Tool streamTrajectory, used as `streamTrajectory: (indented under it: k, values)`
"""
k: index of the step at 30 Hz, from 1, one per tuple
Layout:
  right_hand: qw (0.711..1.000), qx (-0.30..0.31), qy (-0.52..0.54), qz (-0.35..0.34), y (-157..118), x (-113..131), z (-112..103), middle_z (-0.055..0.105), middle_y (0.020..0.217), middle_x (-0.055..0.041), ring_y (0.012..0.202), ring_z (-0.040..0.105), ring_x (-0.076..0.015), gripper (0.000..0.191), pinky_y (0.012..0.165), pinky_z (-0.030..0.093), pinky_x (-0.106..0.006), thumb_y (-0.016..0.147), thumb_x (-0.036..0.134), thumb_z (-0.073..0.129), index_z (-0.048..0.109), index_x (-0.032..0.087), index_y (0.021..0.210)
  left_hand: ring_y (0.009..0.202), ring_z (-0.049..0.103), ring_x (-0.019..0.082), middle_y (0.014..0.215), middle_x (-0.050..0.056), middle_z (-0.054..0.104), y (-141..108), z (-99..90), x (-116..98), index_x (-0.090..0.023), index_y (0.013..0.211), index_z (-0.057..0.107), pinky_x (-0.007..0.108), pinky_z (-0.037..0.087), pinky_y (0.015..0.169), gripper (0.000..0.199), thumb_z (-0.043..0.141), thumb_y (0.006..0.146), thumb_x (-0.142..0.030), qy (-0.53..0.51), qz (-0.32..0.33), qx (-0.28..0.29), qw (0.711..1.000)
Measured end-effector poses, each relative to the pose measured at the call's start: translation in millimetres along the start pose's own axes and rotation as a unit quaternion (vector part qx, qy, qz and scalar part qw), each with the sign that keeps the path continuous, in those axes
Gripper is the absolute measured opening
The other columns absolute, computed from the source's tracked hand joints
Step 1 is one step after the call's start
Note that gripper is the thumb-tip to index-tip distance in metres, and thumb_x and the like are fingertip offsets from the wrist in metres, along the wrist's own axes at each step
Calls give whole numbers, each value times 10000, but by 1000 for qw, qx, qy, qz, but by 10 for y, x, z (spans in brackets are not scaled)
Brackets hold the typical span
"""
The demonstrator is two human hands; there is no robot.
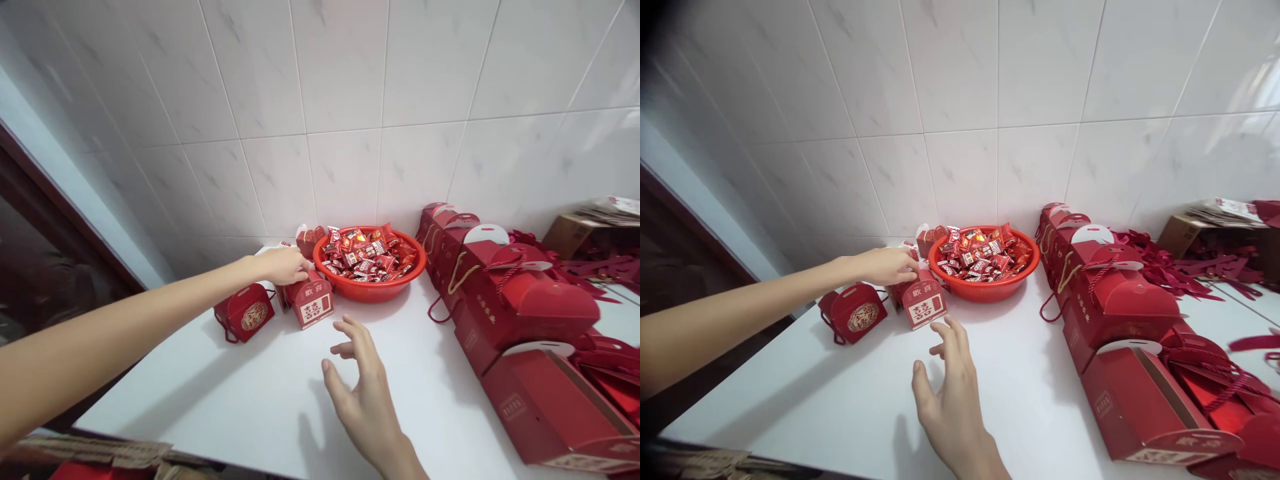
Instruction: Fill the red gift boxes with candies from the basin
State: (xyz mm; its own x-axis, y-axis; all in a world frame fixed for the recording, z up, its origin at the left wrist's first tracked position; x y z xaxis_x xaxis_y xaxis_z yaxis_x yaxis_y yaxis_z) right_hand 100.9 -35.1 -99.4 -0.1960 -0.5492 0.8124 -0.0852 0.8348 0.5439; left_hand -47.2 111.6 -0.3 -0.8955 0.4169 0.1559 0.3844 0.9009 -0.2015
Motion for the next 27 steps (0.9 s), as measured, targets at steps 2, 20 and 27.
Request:
streamTrajectory:
  k: [2,20,27]
  values:
    - [1000,-9,-23,-2,38,-13,-156,519,1371,-108,938,666,-170,414,824,591,-339,904,175,524,481,260,1307,982,648,260,1037,97,735,94,129,-2,-233,1033,749,319,483,824,345,456,892,-348,-8,-23,32,999]
    - [981,161,-101,-38,679,13,-557,659,1164,-93,1085,636,-231,138,924,510,-377,939,244,598,715,221,1007,721,568,180,697,-12,600,-184,209,-909,-200,827,693,250,355,600,153,594,713,-180,-227,141,-70,961]
    - [975,193,-54,-93,606,65,-433,665,1013,-61,951,635,-195,83,858,509,-328,886,229,678,732,211,946,814,578,210,800,24,625,-207,245,-1014,-180,833,686,274,421,686,152,635,694,-210,-255,164,-90,949]
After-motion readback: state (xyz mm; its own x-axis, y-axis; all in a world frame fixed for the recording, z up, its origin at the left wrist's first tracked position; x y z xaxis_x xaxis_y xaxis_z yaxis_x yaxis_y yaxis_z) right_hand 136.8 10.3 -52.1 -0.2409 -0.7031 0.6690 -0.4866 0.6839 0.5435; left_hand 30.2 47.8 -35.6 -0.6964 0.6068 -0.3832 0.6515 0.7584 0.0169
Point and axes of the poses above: each hand's wrist, its own y-axis towards the middle knuckle, its own z-axis out of the palm, x = y × z, the point moved 7 cm from there along y, towards the middle knuckle
